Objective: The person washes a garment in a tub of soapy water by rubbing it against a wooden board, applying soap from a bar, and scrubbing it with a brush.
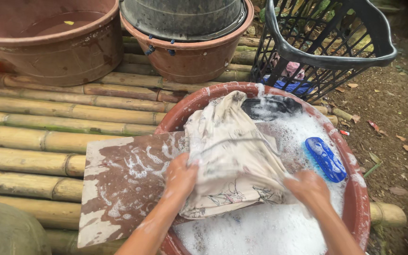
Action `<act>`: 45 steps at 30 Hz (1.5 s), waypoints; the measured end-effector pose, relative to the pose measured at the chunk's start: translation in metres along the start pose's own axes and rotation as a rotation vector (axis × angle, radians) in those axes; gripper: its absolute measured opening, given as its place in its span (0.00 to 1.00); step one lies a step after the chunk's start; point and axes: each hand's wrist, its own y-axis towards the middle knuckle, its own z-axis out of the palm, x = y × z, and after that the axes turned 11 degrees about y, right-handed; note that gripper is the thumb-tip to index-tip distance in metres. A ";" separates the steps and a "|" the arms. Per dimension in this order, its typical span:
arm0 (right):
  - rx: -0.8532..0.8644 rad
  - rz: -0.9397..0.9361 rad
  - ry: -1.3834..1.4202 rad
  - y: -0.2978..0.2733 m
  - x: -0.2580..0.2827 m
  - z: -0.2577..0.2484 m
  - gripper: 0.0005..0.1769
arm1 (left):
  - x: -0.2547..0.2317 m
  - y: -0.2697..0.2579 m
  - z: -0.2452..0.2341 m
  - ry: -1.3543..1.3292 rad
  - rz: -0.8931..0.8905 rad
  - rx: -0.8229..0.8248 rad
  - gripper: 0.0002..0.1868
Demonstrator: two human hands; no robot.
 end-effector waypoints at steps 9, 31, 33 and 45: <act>0.283 0.153 1.266 -0.007 -0.058 0.018 0.25 | 0.056 -0.036 -0.021 0.212 -0.054 -0.012 0.20; -0.140 -1.294 0.203 -0.132 0.119 0.145 0.21 | 0.053 -0.049 -0.029 0.325 0.290 -0.138 0.14; -0.028 -1.359 0.213 -0.116 0.105 0.115 0.21 | 0.050 -0.053 -0.034 0.313 0.064 -0.029 0.15; -0.005 -0.173 0.382 0.056 0.159 0.016 0.28 | 0.009 -0.005 -0.019 -0.254 -0.107 0.214 0.39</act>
